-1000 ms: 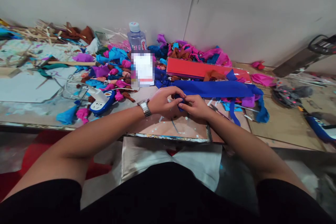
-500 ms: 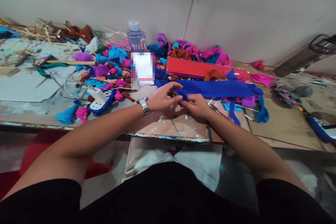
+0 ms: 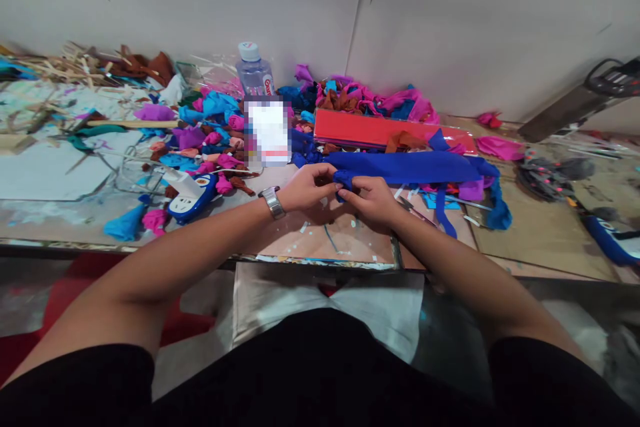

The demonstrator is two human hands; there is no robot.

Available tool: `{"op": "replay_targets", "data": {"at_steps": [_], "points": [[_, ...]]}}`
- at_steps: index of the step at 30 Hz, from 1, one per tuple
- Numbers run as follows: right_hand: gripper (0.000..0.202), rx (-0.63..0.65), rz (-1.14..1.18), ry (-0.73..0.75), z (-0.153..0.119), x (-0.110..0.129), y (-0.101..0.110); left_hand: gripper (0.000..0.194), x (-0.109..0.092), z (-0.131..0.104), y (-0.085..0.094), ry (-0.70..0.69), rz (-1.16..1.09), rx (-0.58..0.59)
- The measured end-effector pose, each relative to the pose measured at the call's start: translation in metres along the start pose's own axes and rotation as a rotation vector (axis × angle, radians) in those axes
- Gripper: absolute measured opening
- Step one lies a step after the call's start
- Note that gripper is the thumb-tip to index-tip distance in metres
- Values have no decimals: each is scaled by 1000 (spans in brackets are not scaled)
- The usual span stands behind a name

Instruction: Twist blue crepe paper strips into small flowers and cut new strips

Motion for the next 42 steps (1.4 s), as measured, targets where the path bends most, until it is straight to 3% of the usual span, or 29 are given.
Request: {"op": "replay_targets", "data": {"at_steps": [10,19,28,42], "points": [[36,-77,-2,126,0,7,5,26,1,0,1,3,17,4],[44,-139,107,113,0,10,9,29,-1,-1,2,-26,6,53],[33,-150,217,41,0,3,5,33,3,-1,6,3,52,-7],[49,-159,375,3,2,-4,5,36,-2,-2,2,51,58,30]]}}
Point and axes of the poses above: each hand's wrist, its own z-axis towards the middle knuckle, its own y-axis out of the back of the hand, x = y × z, the point moved 4 cm from there along z, towards the middle knuckle, and after that the axes turned 15 degrees about x, right-handed, at the moved point
